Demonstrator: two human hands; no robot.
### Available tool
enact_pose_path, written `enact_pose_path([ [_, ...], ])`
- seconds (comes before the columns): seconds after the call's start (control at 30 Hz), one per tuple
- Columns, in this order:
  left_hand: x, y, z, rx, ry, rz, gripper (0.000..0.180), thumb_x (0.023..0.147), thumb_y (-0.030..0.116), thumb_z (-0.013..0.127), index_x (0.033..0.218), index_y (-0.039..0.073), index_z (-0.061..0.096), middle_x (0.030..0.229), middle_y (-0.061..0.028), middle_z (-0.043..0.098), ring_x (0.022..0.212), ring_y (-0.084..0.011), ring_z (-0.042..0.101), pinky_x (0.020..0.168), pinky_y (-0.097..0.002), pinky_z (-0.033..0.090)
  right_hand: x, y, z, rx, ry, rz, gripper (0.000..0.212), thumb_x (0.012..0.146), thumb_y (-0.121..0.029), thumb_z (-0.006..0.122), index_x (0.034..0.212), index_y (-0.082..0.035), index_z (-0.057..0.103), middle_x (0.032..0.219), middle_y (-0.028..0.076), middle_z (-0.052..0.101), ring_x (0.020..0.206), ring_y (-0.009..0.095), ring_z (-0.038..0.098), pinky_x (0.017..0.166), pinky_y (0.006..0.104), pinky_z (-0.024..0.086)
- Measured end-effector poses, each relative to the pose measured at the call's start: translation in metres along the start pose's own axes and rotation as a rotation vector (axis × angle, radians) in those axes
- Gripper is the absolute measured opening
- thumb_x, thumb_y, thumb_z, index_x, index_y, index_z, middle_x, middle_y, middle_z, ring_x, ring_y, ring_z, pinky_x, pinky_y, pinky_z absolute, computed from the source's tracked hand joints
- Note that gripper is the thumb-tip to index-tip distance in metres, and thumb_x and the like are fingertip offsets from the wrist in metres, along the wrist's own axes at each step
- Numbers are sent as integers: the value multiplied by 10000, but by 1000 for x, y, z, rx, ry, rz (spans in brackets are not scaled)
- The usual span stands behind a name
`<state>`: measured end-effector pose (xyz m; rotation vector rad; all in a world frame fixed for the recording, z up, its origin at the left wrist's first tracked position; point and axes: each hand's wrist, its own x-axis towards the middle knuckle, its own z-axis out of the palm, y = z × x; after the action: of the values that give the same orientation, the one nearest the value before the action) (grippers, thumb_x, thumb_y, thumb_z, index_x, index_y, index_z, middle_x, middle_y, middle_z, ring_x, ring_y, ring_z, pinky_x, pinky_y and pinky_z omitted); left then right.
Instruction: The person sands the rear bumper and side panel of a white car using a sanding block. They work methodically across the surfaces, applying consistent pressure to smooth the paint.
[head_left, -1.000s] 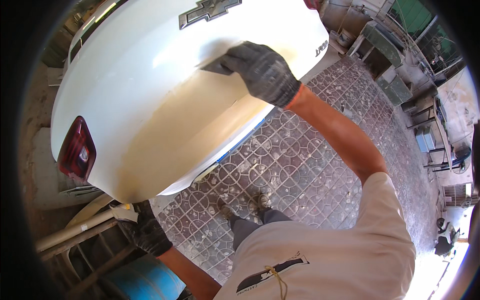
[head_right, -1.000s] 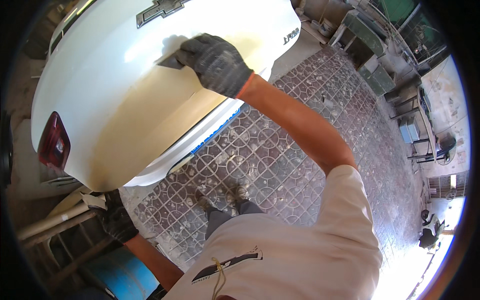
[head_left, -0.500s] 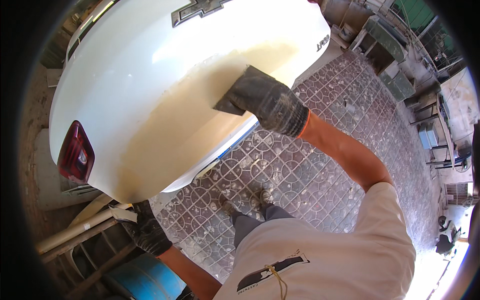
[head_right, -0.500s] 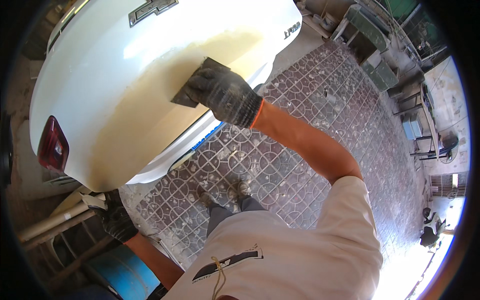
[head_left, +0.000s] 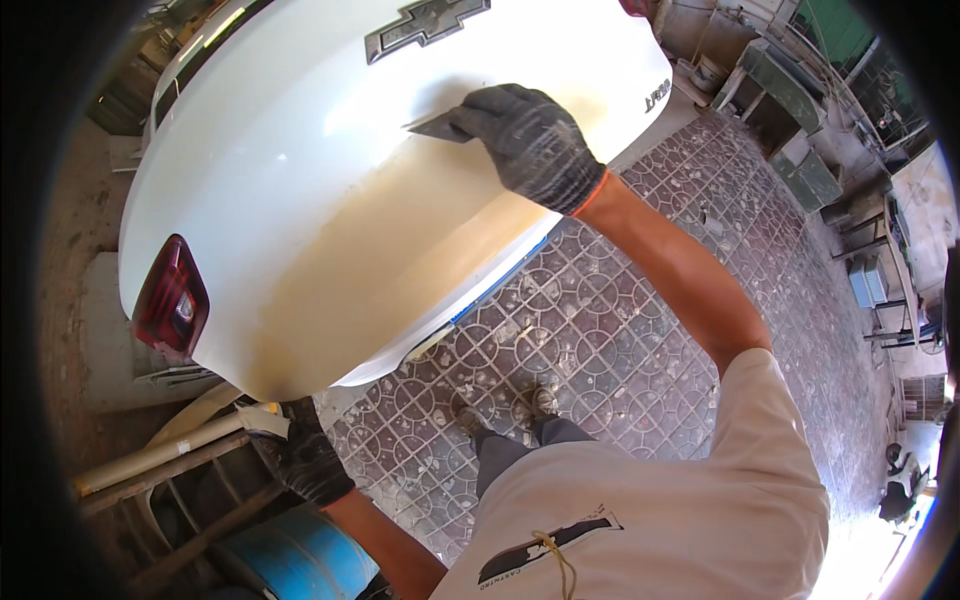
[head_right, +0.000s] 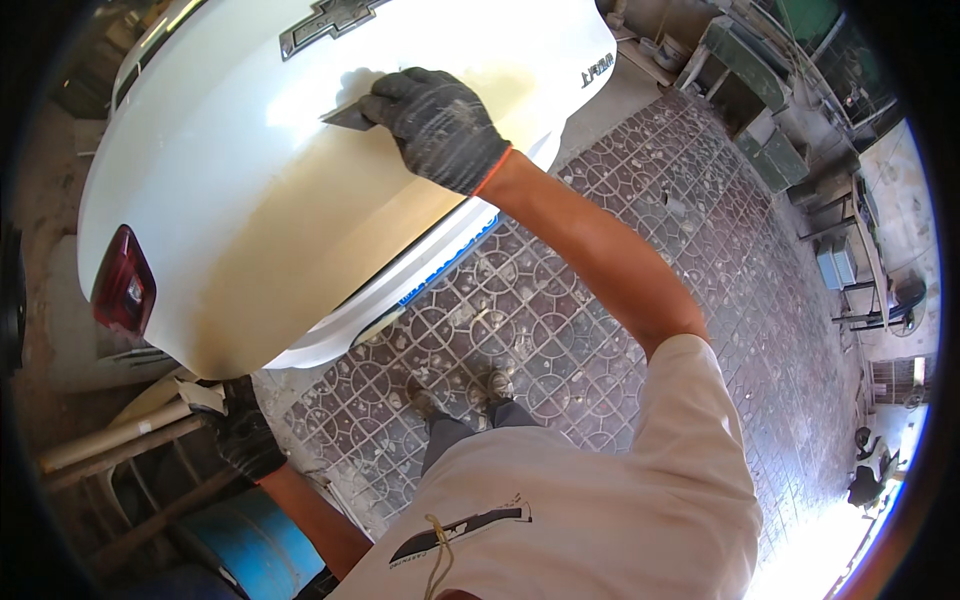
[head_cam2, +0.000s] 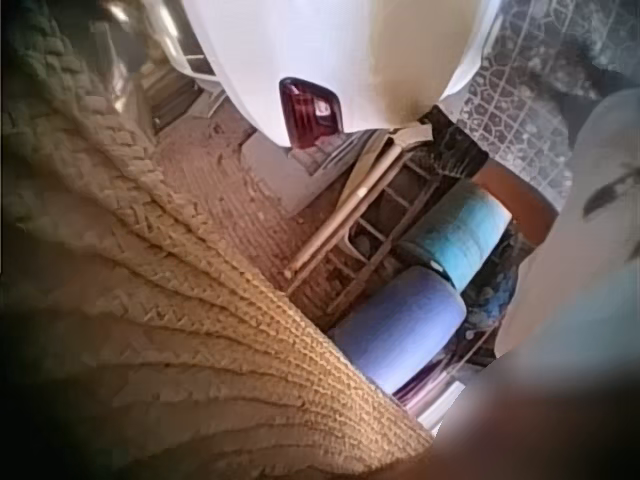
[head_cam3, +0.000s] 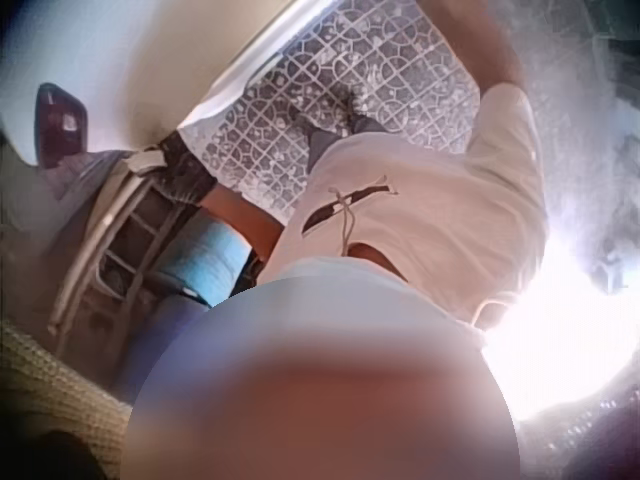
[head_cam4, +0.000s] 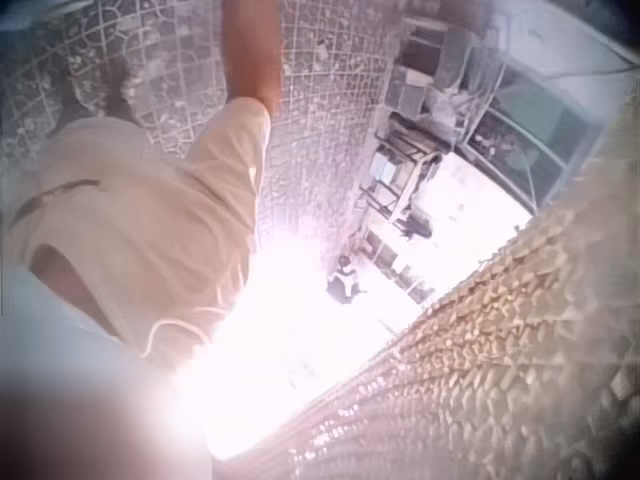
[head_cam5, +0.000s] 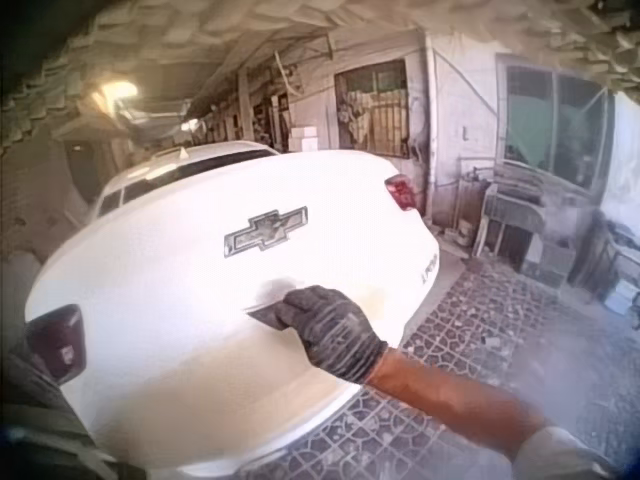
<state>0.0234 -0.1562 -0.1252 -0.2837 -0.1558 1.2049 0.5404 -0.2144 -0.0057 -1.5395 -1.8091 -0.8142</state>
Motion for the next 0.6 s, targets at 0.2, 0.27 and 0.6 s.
enact_pose_path([
  [0.2,-6,-16,2,785,41,284,561,1054,253,516,1571,76,389,1640,-192,324,1525,-375,270,1285,-588,164,2,-28,11,-48,-96,-58,307,861,-105,608,1125,-121,764,1148,71,702,1091,260,642,993,398,483],
  [0.27,-5,-18,3,768,-44,211,560,1051,247,525,1567,72,394,1632,-198,337,1521,-377,278,1284,-591,166,-8,-37,10,-46,-155,-74,308,849,-106,614,1115,-124,768,1144,61,699,1108,254,631,996,392,478],
  [0.6,1,-4,-2,570,18,175,558,1021,209,597,1525,32,434,1582,-217,404,1472,-384,351,1269,-588,222,-59,-53,-27,157,-165,-56,155,856,-83,624,956,-115,738,1033,55,704,975,219,659,978,388,516],
])
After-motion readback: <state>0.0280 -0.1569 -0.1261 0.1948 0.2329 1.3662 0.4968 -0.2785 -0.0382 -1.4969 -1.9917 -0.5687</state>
